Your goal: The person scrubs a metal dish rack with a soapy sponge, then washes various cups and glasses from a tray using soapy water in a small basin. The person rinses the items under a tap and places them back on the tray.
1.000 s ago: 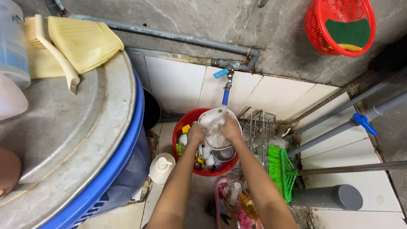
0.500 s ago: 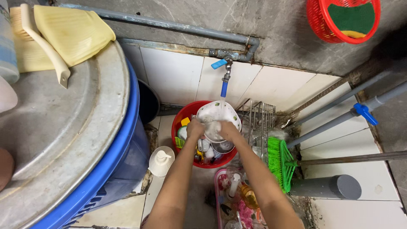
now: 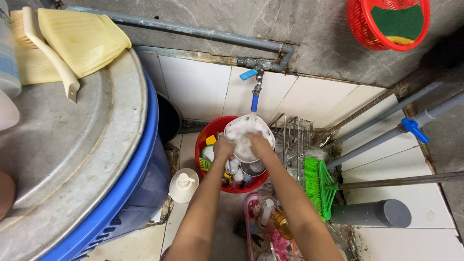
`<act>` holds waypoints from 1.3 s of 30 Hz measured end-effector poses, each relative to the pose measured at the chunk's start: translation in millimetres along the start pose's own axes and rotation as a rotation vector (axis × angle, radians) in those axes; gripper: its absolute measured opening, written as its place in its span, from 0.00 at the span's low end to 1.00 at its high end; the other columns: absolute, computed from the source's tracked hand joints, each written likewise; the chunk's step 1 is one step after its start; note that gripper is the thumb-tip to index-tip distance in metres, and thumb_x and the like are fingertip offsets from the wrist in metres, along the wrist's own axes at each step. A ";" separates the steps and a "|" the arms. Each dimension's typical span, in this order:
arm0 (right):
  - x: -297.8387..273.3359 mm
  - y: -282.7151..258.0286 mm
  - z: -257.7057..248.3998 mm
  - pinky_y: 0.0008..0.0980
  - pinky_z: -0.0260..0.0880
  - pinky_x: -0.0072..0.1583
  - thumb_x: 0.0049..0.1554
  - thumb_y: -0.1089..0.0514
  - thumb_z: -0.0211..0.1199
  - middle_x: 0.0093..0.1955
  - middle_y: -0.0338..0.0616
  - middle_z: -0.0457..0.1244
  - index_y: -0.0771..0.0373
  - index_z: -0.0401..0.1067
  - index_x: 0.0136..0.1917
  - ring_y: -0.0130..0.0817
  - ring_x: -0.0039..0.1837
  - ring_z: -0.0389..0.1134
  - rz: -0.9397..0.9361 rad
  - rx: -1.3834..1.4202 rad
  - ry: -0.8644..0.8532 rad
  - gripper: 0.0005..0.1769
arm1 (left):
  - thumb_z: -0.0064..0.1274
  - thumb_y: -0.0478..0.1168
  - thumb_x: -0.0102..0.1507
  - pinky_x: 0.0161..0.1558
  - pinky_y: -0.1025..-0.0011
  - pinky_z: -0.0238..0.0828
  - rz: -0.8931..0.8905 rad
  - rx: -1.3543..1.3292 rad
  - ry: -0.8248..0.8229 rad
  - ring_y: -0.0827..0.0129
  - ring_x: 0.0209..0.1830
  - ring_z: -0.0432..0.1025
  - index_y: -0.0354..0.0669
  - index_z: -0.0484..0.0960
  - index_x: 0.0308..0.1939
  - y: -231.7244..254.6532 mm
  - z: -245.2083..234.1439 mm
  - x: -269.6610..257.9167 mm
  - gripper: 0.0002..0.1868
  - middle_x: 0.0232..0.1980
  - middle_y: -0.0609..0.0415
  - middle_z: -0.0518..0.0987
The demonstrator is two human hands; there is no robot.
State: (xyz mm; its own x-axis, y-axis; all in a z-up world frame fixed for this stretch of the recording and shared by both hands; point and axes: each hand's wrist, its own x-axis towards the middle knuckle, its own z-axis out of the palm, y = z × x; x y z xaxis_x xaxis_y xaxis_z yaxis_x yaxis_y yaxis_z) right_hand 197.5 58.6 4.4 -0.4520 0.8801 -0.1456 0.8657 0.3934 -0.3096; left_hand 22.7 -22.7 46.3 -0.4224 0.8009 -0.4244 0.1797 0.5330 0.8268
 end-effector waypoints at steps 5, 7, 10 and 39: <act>4.9 -2.5 -25.3 0.46 0.62 0.69 0.60 0.38 0.62 0.69 0.56 0.62 0.44 0.66 0.73 0.53 0.68 0.64 -0.052 0.134 -0.150 0.30 | 0.55 0.33 0.58 0.33 0.62 0.83 0.076 -0.011 0.028 0.51 0.33 0.83 0.35 0.75 0.55 -10.8 7.0 10.2 0.21 0.47 0.37 0.84; 12.5 -3.7 -43.6 0.44 0.61 0.68 0.55 0.36 0.71 0.69 0.56 0.61 0.46 0.69 0.70 0.52 0.68 0.63 -0.096 -0.072 -0.231 0.33 | 0.56 0.33 0.58 0.32 0.61 0.83 0.067 -0.016 0.027 0.51 0.32 0.83 0.35 0.76 0.55 -15.5 12.4 16.1 0.21 0.46 0.37 0.84; 21.1 -4.4 -49.9 0.39 0.70 0.57 0.60 0.47 0.65 0.62 0.60 0.70 0.58 0.76 0.66 0.52 0.61 0.71 0.097 0.372 -0.025 0.24 | 0.58 0.34 0.58 0.32 0.61 0.82 0.045 0.003 0.017 0.50 0.32 0.83 0.33 0.74 0.56 -20.8 15.5 23.3 0.22 0.46 0.36 0.84; 26.3 26.4 -23.3 0.28 0.80 0.49 0.61 0.65 0.59 0.48 0.51 0.72 0.71 0.76 0.54 0.35 0.46 0.76 0.265 1.323 0.262 0.10 | 0.62 0.40 0.60 0.35 0.65 0.80 0.009 0.056 0.087 0.50 0.37 0.84 0.40 0.73 0.60 -8.7 3.5 4.4 0.26 0.50 0.37 0.85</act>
State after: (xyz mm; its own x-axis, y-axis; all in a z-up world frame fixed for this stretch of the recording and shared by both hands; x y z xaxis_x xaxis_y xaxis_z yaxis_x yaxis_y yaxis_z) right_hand 213.5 98.4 14.3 -0.1257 0.9705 -0.2056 0.0034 -0.2068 -0.9784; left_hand 22.5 -22.8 36.0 -0.4961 0.7801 -0.3812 0.2322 0.5422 0.8075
